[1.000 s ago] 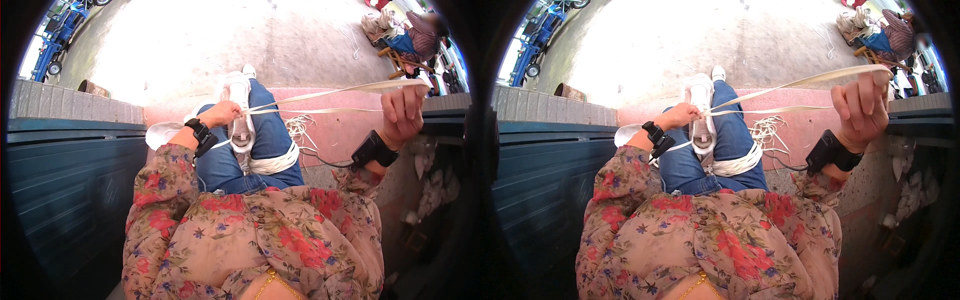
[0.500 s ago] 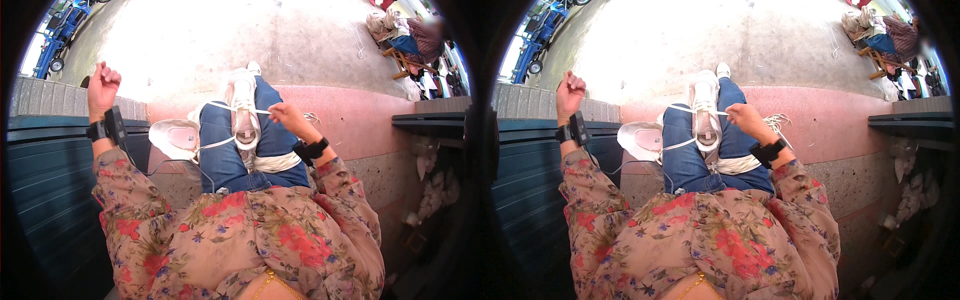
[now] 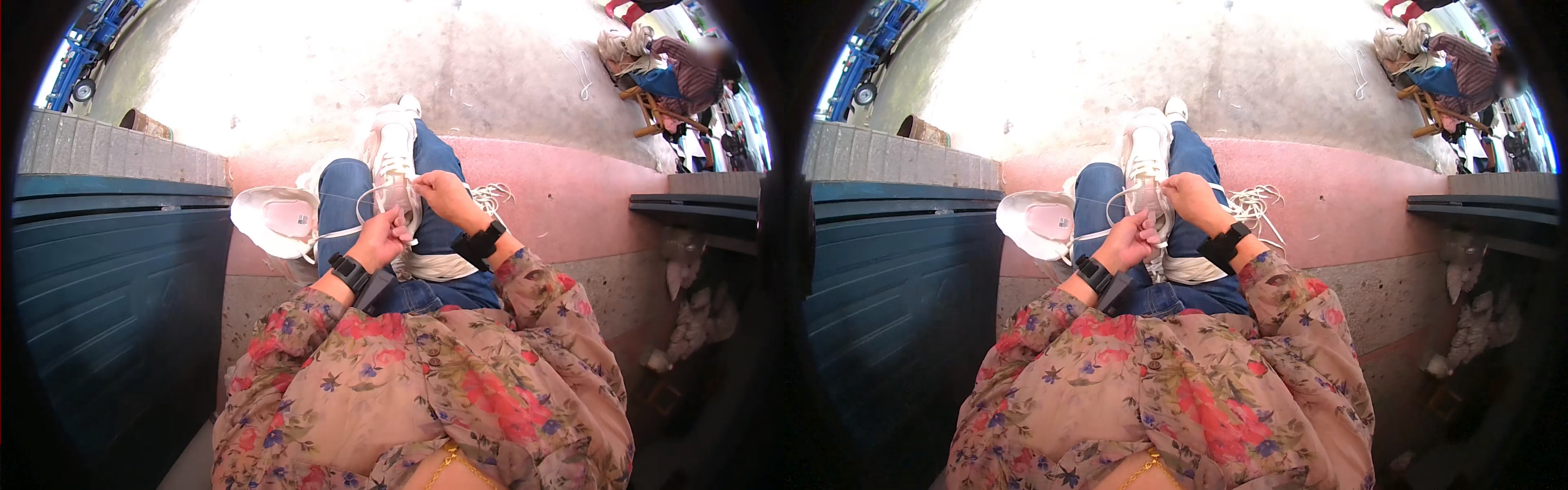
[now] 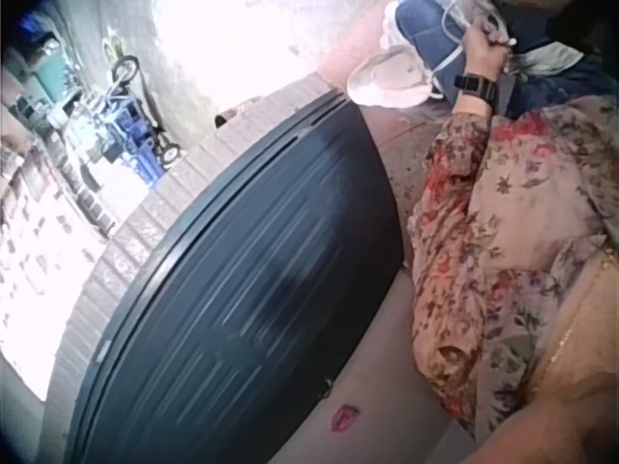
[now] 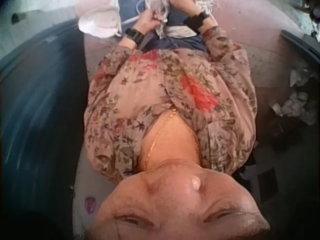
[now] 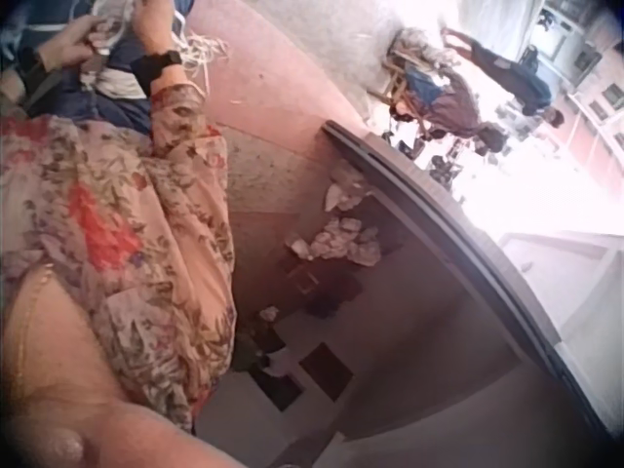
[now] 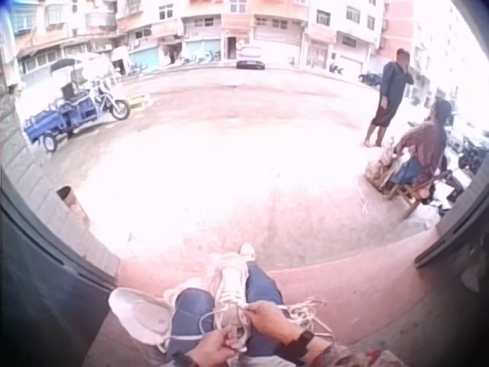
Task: The recorder is lacing a white sneaker while sitting with it on their lap.
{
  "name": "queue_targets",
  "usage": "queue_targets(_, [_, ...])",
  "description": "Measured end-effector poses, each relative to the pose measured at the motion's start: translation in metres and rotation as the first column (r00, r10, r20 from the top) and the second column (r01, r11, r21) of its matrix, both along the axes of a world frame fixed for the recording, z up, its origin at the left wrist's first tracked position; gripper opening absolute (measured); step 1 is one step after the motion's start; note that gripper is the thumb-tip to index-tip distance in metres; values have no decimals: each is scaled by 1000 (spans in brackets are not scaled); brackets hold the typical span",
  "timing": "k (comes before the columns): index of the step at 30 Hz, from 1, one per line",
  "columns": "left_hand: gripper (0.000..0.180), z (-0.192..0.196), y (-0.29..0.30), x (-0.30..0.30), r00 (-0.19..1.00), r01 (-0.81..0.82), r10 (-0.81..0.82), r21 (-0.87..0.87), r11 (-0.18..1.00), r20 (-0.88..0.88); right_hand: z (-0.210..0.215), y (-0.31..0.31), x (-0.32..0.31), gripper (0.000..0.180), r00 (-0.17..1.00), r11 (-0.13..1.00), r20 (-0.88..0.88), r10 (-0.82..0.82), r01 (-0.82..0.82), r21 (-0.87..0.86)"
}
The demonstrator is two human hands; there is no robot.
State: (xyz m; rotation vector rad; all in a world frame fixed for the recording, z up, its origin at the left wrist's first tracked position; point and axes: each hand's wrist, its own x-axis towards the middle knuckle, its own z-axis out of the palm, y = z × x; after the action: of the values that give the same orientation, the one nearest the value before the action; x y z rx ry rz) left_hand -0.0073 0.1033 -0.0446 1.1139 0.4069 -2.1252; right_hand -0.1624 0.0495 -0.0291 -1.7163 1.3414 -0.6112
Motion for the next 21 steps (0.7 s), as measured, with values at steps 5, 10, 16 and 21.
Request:
queue_targets(5, [20,-8,8,-4,997,-58,53,-99,993,-50,0,-3,5,19,991,999,-124,-48,46,-22])
queue_targets(10, [17,9,12,-1,998,-2,10,-124,992,61,1,-7,14,16,952,985,-305,-33,-21,-174])
queue_targets(16, [17,7,13,-2,996,7,5,-137,991,89,5,-16,21,19,873,973,-485,59,-160,-169])
queue_targets(21, [18,11,12,-2,994,27,-10,-149,988,113,5,-25,23,25,861,996,-501,86,-94,9])
